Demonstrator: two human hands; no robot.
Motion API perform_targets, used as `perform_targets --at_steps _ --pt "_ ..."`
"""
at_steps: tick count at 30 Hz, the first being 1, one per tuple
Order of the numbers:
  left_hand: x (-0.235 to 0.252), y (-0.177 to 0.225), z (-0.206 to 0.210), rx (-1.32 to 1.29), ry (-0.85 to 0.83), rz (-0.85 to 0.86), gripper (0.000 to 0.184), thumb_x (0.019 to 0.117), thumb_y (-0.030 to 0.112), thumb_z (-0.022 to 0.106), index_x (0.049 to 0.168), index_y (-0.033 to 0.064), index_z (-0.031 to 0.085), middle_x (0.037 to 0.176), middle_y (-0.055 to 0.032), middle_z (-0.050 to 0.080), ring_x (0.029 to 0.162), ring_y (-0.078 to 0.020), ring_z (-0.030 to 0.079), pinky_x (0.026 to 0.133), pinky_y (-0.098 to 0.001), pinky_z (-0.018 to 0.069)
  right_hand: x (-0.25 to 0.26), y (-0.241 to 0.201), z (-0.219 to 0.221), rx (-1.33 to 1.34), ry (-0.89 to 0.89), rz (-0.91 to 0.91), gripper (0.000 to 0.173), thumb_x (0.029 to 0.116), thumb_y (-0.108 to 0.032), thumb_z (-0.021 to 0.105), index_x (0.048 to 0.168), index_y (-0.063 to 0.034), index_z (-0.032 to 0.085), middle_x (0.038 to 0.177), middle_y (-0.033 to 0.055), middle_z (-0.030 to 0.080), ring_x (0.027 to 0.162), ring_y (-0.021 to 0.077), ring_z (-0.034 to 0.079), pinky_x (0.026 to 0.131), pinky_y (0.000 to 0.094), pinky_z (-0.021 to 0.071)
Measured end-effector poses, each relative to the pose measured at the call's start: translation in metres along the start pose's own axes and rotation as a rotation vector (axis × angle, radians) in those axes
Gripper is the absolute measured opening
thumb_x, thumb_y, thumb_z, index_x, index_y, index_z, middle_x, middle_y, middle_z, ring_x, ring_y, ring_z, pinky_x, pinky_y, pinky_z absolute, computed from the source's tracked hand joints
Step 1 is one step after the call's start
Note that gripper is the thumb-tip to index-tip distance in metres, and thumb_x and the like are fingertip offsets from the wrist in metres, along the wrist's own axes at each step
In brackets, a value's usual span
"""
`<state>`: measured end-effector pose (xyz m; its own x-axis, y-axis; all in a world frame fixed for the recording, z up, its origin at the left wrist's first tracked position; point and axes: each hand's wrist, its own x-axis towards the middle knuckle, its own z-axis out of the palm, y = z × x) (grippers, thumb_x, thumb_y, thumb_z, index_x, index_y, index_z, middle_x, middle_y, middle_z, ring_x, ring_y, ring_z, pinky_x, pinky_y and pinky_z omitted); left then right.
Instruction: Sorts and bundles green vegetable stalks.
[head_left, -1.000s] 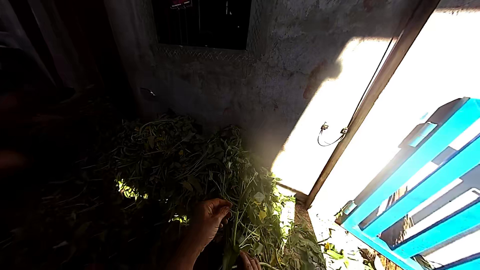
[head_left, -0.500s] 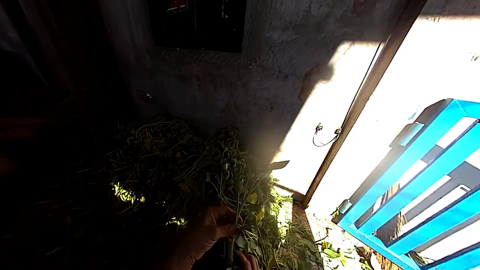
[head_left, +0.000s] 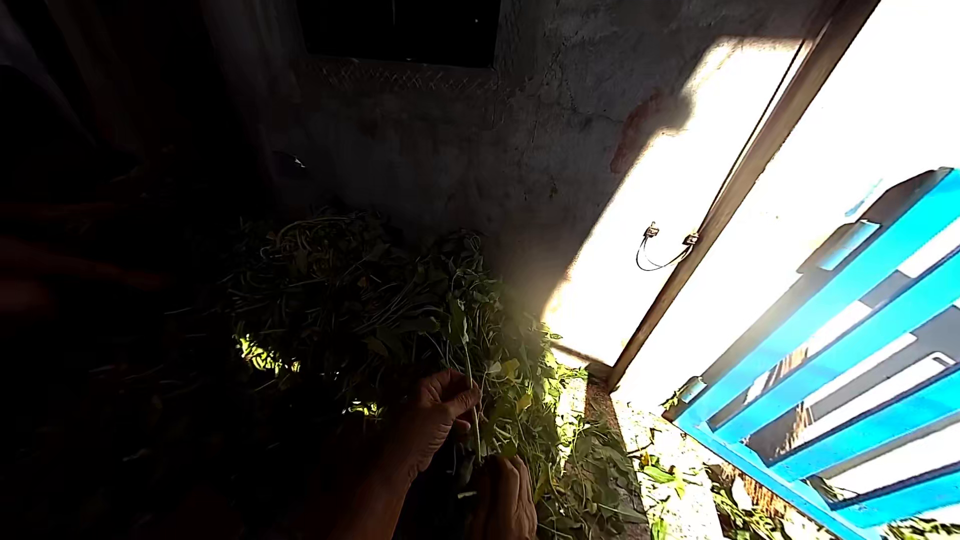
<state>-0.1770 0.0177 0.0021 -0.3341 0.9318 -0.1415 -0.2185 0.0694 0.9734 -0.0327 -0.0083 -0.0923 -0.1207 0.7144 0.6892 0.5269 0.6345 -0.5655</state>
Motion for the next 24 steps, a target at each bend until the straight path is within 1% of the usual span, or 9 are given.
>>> perform_targets --at_steps 3,5,7,9,11,14,18,21,24 --pt "0.003 0.005 -0.008 -0.094 0.198 0.03 0.008 0.0989 0.003 0.065 0.104 -0.0032 0.064 0.088 -0.0175 0.072 0.076 -0.0269 0.074 0.067 -0.0351 0.0638 -0.019 0.02 -0.013 -0.238 -0.285 -0.092 0.015 0.0819 -0.001 0.067 0.095 0.0045 0.07 0.089 0.0205 0.069 0.084 0.037 0.072 0.072 0.0461 0.0614" --pt "0.002 0.009 -0.018 -0.125 0.264 0.044 0.01 0.0986 0.005 0.066 0.105 -0.0032 0.064 0.088 -0.0187 0.073 0.074 -0.028 0.074 0.065 -0.0363 0.064 -0.031 0.039 -0.027 -0.39 -0.794 0.205 0.023 0.0917 -0.003 0.062 0.113 0.0046 0.07 0.112 0.0291 0.067 0.109 0.0458 0.066 0.087 0.0542 0.0578" --pt "0.0 0.011 -0.021 -0.115 0.27 0.037 0.011 0.0981 0.006 0.067 0.105 -0.0031 0.064 0.088 -0.0194 0.072 0.073 -0.0285 0.074 0.063 -0.0362 0.0638 -0.03 0.065 -0.032 -0.541 -1.199 0.526 0.039 0.0983 -0.014 0.058 0.136 -0.0055 0.063 0.143 0.0343 0.049 0.134 0.0526 0.047 0.101 0.0638 0.0467" --pt "-0.003 0.011 -0.017 -0.08 0.239 0.017 0.011 0.097 0.004 0.068 0.104 -0.0032 0.064 0.088 -0.0199 0.072 0.073 -0.029 0.074 0.062 -0.0361 0.0639 -0.022 0.071 -0.038 -0.467 -1.136 0.515 0.04 0.1008 -0.022 0.057 0.139 -0.0142 0.064 0.147 0.0313 0.048 0.137 0.0513 0.044 0.101 0.0642 0.0455" --pt "-0.004 0.007 -0.01 -0.024 0.185 0.001 0.011 0.0962 0.003 0.069 0.104 -0.0028 0.064 0.089 -0.0193 0.072 0.074 -0.0287 0.074 0.063 -0.0363 0.0638 -0.008 0.054 -0.04 -0.138 -0.746 0.307 0.039 0.0987 -0.023 0.059 0.134 -0.008 0.067 0.128 0.0234 0.063 0.119 0.0398 0.061 0.094 0.053 0.0542" --pt "-0.003 0.0 0.001 0.021 0.126 -0.018 0.012 0.0957 0.004 0.07 0.103 -0.0023 0.063 0.09 -0.0181 0.072 0.073 -0.0279 0.074 0.064 -0.0362 0.064 0.016 0.024 -0.021 0.191 -0.307 0.067 0.051 0.0951 -0.03 0.067 0.135 0.002 0.061 0.11 0.0117 0.07 0.092 0.0177 0.071 0.079 0.0349 0.0625" --pt "-0.003 -0.004 0.005 0.046 0.179 0.021 0.013 0.0954 0.006 0.071 0.103 -0.0017 0.064 0.088 -0.0158 0.072 0.071 -0.0255 0.073 0.061 -0.0359 0.0635 0.021 0.019 -0.002 -0.001 -0.072 -0.168 0.017 0.0916 -0.018 0.066 0.097 -0.0038 0.074 0.087 0.0081 0.069 0.078 0.0189 0.07 0.069 0.0309 0.0603" --pt "-0.001 -0.002 0.0 0.008 0.287 0.083 0.014 0.0958 0.007 0.071 0.103 -0.0019 0.064 0.086 -0.0142 0.071 0.07 -0.0233 0.073 0.061 -0.0349 0.0638 0.004 0.027 -0.004 -0.168 -0.231 -0.161 0.015 0.0937 -0.014 0.063 0.091 -0.0025 0.071 0.084 0.0114 0.067 0.076 0.0255 0.07 0.067 0.0369 0.0609" --pt "0.001 0.006 -0.012 -0.014 0.341 0.117 0.013 0.0974 0.008 0.069 0.102 -0.0018 0.062 0.083 -0.0131 0.071 0.068 -0.0215 0.073 0.061 -0.0338 0.064 0.004 0.026 -0.02 -0.445 -1.013 0.284 0.032 0.1042 -0.025 0.052 0.117 -0.0015 0.069 0.117 0.019 0.069 0.114 0.0358 0.067 0.093 0.0502 0.0553"
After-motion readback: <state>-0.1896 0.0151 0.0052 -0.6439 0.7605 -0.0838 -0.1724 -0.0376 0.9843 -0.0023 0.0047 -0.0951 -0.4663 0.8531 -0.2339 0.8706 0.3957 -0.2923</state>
